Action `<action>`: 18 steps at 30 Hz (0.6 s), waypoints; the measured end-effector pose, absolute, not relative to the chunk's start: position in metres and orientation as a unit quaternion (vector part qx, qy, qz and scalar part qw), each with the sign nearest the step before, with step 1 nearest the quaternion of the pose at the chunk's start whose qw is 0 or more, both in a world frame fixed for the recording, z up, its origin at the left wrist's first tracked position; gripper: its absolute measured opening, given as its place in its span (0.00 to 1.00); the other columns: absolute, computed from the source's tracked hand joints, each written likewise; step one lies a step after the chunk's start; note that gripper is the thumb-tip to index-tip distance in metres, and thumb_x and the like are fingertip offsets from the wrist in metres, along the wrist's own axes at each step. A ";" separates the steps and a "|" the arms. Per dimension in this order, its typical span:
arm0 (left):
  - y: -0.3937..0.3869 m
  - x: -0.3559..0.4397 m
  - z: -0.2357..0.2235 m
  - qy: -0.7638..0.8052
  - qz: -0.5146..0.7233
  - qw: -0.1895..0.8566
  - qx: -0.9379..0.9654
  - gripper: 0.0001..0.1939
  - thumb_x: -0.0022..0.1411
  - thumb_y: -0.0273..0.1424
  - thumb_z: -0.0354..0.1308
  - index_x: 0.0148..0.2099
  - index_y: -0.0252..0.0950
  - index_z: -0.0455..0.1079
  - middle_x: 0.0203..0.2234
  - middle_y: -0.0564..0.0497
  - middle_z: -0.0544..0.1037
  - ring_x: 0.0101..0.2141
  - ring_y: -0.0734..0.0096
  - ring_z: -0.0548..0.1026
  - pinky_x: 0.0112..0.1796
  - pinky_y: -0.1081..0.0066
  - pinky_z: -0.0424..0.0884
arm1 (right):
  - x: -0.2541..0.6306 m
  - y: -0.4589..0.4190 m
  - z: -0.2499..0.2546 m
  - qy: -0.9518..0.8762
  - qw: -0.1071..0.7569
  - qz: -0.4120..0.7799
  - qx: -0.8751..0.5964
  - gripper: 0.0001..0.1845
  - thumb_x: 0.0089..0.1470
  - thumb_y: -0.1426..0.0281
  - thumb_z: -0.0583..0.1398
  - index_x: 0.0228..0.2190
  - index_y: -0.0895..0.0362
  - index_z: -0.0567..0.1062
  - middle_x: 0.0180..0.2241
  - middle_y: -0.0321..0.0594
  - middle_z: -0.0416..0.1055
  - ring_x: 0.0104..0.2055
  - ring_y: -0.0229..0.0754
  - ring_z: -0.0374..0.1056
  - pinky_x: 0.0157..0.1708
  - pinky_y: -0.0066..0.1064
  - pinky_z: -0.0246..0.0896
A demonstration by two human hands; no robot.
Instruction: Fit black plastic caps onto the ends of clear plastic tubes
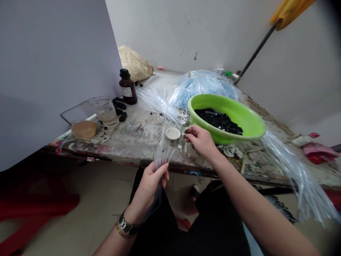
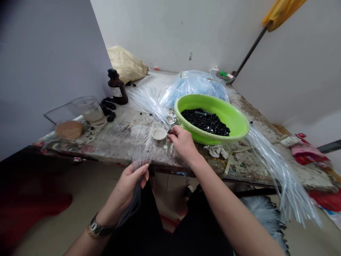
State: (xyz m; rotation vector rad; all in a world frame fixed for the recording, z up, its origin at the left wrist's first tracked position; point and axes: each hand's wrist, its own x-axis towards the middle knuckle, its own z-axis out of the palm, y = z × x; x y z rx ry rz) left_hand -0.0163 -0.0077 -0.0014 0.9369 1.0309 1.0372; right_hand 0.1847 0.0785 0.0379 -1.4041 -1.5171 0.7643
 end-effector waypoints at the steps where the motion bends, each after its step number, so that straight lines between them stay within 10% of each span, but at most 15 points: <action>1: -0.007 -0.017 -0.001 0.454 0.456 0.646 0.412 0.13 0.59 0.35 0.60 0.26 0.33 0.66 0.18 0.55 0.69 0.17 0.80 0.63 0.20 0.77 0.57 | 0.185 0.084 0.038 -0.633 0.426 0.281 -0.582 0.02 0.48 0.73 0.58 0.25 0.55 0.69 0.25 0.35 0.73 0.26 0.40 0.72 0.30 0.32 0.68; 18: 0.001 -0.025 -0.005 0.479 0.472 0.623 0.399 0.15 0.58 0.38 0.60 0.25 0.33 0.65 0.17 0.56 0.67 0.16 0.80 0.63 0.19 0.77 0.59 | 0.169 0.120 0.038 -0.780 0.135 0.035 -0.610 0.09 0.57 0.75 0.57 0.33 0.58 0.78 0.38 0.44 0.75 0.39 0.42 0.70 0.40 0.29 0.59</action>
